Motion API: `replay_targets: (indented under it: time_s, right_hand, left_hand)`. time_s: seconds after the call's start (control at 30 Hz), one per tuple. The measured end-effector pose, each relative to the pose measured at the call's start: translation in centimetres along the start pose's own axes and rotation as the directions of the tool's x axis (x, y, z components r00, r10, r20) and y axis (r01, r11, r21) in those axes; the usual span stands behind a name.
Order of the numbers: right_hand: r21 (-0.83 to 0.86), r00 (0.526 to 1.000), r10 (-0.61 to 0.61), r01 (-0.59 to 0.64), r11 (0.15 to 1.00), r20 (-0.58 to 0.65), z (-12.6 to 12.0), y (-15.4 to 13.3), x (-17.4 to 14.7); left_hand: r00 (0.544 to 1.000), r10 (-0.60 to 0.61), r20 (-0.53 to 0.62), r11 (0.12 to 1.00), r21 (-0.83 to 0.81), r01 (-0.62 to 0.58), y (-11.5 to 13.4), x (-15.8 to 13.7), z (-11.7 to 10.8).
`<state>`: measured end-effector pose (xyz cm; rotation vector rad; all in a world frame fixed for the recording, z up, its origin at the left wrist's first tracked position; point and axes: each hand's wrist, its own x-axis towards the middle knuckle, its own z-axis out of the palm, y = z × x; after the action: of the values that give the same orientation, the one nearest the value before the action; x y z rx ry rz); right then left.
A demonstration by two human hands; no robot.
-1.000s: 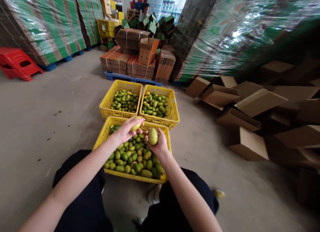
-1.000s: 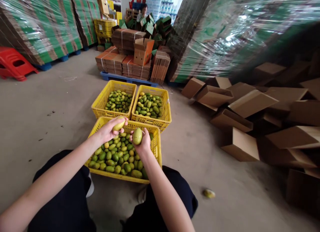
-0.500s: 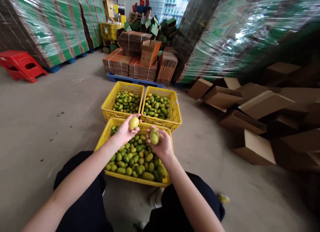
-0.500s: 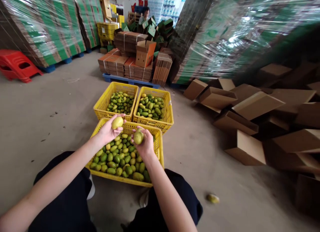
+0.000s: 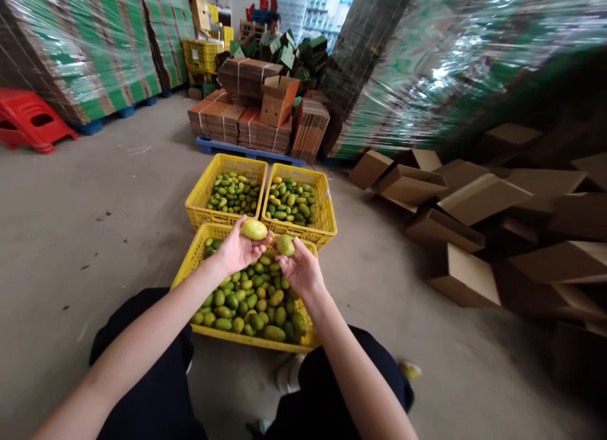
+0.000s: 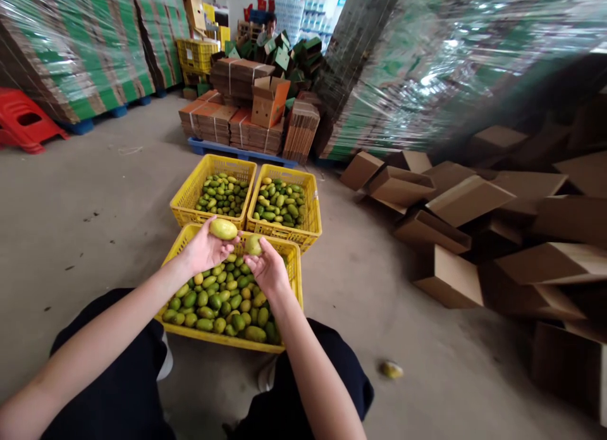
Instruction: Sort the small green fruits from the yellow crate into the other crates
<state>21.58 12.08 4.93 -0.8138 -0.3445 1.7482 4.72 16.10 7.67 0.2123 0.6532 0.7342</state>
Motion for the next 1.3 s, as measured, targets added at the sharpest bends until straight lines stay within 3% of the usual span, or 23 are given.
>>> replay_targets:
  time_s: [0.17, 0.37, 0.57, 0.87, 1.13, 1.3]
  right_hand:
    - [-0.015, 0.999, 0.041, -0.041, 0.999, -0.005, 0.5, -0.4, -0.4]
    - [-0.044, 0.995, 0.045, -0.049, 0.998, -0.086, 0.5, -0.4, -0.3]
    - [-0.080, 0.997, 0.006, -0.012, 0.997, -0.080, 0.6, 0.1, -0.3]
    - [-0.267, 0.995, 0.098, -0.088, 0.960, 0.022, 0.6, 0.4, -0.3]
    - [-0.310, 0.987, 0.160, -0.143, 0.940, 0.030, 0.1, 0.9, 0.2]
    - [-0.345, 0.983, 0.186, -0.177, 0.922, -0.008, -0.3, 0.8, 0.5]
  left_hand:
    - [0.998, -0.050, 0.035, 0.996, 0.072, 0.048, -0.3, 0.0, -0.5]
    - [0.986, 0.028, 0.164, 0.998, 0.050, -0.037, -0.4, -0.1, -0.5]
    - [0.990, 0.065, 0.122, 0.980, 0.177, -0.086, -1.1, 0.4, -0.2]
    - [0.985, 0.071, 0.157, 0.849, 0.509, -0.142, -2.0, 0.7, -0.4]
    - [0.977, 0.168, 0.134, 0.788, 0.577, -0.215, -1.8, 1.2, -1.4]
    - [0.945, 0.306, 0.116, 0.721, 0.620, -0.310, -1.9, 0.9, -1.3]
